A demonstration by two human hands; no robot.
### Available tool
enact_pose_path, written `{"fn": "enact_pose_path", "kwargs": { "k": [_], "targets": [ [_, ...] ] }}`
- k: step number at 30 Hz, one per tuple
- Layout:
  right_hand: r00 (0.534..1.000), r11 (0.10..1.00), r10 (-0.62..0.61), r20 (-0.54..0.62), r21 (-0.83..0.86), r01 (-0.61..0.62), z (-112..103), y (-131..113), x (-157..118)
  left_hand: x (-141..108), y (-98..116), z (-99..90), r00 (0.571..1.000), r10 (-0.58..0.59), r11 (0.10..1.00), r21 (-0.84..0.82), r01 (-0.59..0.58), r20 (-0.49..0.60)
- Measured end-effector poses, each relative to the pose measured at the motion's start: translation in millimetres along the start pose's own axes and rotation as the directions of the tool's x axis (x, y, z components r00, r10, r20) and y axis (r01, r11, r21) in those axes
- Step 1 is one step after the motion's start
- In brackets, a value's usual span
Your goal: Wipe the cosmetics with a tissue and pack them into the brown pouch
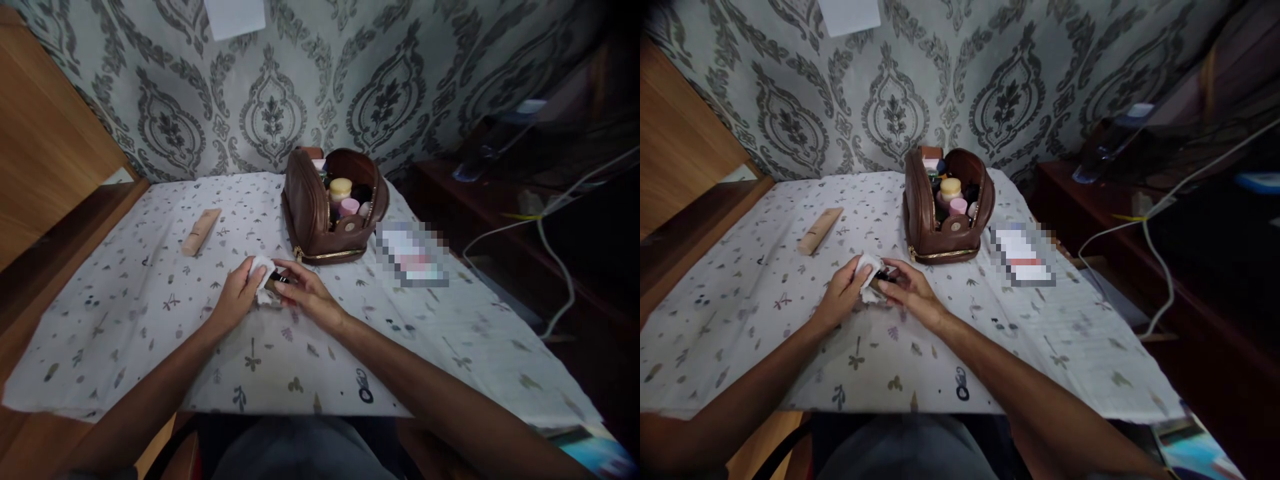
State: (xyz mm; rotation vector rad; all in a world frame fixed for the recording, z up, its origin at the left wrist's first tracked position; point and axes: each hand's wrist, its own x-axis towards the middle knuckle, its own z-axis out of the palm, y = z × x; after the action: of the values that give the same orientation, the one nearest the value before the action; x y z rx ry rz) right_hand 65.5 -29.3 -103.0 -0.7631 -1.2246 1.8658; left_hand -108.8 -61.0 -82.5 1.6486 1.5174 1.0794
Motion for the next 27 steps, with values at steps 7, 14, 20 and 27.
{"fn": "enact_pose_path", "kwargs": {
  "k": [7, 14, 20, 27],
  "targets": [
    [0.995, 0.929, 0.077, 0.070, 0.356, -0.098, 4.2, -2.6, 0.2, 2.4, -5.3, 0.9, 0.999, -0.002, 0.999, -0.044, 0.001, -0.032],
    [0.998, 0.932, 0.055, -0.031, 0.360, -0.040, 0.8, 1.5, 5.3, -5.3, 3.9, 7.8, 0.998, -0.016, 0.999, 0.032, 0.014, 0.054],
    [0.995, 0.945, 0.022, -0.093, 0.328, 0.009, 1.2, 4.0, 7.0, -10.5, 10.6, 10.1, 0.991, 0.046, 0.996, 0.066, -0.054, 0.123],
    [0.996, 0.987, 0.031, 0.087, 0.155, -0.044, 2.3, 2.6, 1.5, -16.5, 7.2, 10.0, 0.995, 0.034, 0.997, 0.068, -0.040, 0.096]
  ]
}}
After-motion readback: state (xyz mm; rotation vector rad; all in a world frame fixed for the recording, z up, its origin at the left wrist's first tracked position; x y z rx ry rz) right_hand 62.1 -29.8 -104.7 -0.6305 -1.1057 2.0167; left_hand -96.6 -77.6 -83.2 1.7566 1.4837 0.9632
